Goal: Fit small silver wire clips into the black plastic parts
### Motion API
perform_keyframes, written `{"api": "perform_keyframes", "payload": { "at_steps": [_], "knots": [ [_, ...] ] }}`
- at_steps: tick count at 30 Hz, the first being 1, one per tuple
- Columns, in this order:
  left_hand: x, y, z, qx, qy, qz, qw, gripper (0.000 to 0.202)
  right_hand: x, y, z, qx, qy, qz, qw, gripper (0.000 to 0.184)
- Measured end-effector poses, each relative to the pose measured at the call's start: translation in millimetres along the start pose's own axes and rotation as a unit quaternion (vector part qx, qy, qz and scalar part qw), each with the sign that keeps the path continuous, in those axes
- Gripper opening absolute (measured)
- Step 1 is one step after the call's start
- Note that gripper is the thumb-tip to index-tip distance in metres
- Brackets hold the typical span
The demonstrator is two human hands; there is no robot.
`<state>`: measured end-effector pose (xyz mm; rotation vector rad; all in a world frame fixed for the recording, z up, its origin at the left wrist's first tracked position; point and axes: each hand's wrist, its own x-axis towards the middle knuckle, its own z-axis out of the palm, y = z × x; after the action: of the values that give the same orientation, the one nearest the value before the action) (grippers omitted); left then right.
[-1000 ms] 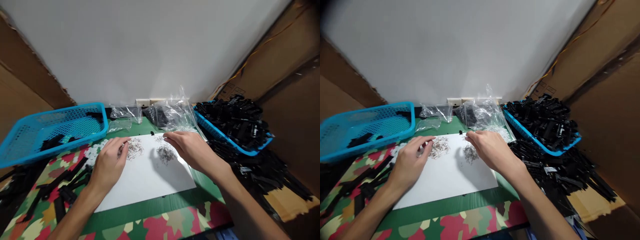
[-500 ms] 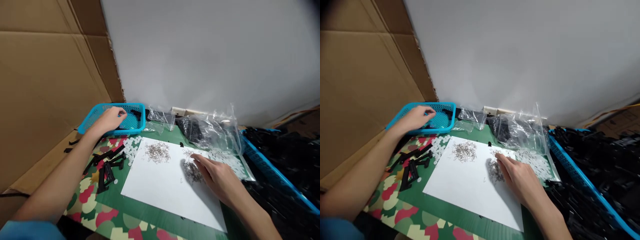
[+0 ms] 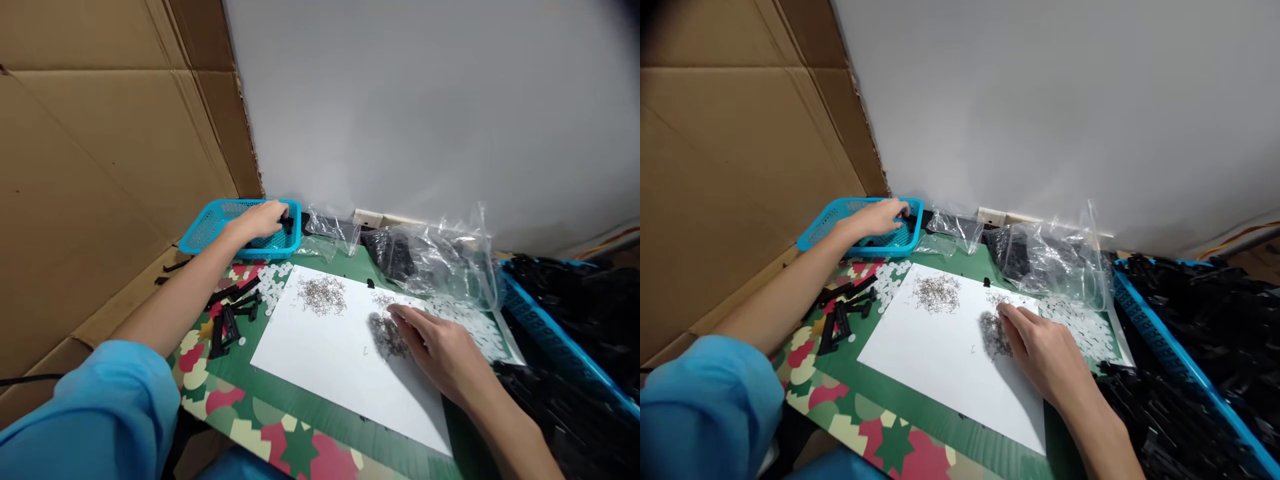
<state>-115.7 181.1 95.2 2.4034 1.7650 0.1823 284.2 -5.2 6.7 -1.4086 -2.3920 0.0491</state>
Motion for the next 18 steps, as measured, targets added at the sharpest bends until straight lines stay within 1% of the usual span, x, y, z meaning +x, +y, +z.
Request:
{"api": "perform_keyframes", "payload": {
  "at_steps": [1,2,4,5,7,8,9,11,14,16,18],
  "knots": [
    [-16,4,-5.7,-0.008,-0.011,0.007,1.0,0.017,-1,1,1,-0.007,0.005,-0.006,1.0,0.033],
    [-34,8,-10.4,-0.02,-0.023,0.016,0.999,0.013,-1,2,2,-0.015,0.01,-0.01,1.0,0.032],
    [-75,18,-15.1,-0.047,-0.05,0.036,0.997,0.017,-2,3,4,-0.027,0.018,-0.019,0.999,0.031],
    [-96,21,-14.6,-0.07,-0.055,0.046,0.995,0.021,-3,3,5,-0.031,0.02,-0.024,0.999,0.032],
    [-132,25,-7.6,-0.157,-0.047,0.063,0.984,0.026,-3,3,7,-0.032,0.026,-0.035,0.999,0.032],
    [-146,24,-1.8,-0.161,-0.07,0.066,0.982,0.026,-3,2,7,-0.032,0.031,-0.039,0.998,0.033],
    [-157,23,5.0,-0.144,-0.082,0.064,0.984,0.025,-3,1,7,-0.032,0.033,-0.042,0.998,0.033],
    [-170,17,19.1,-0.076,-0.066,0.056,0.993,0.019,-3,-1,7,-0.03,0.033,-0.045,0.998,0.033],
    [-177,9,35.4,0.01,-0.05,0.023,0.998,0.017,-2,-6,3,-0.026,0.02,-0.043,0.999,0.032],
    [-180,7,41.2,0.048,-0.037,0.011,0.998,0.018,-1,-8,0,-0.022,0.01,-0.039,0.999,0.032],
    [-181,5,44.1,0.071,-0.027,0.007,0.997,0.02,0,-8,-3,-0.013,0.02,-0.026,0.999,0.032]
  ]
}}
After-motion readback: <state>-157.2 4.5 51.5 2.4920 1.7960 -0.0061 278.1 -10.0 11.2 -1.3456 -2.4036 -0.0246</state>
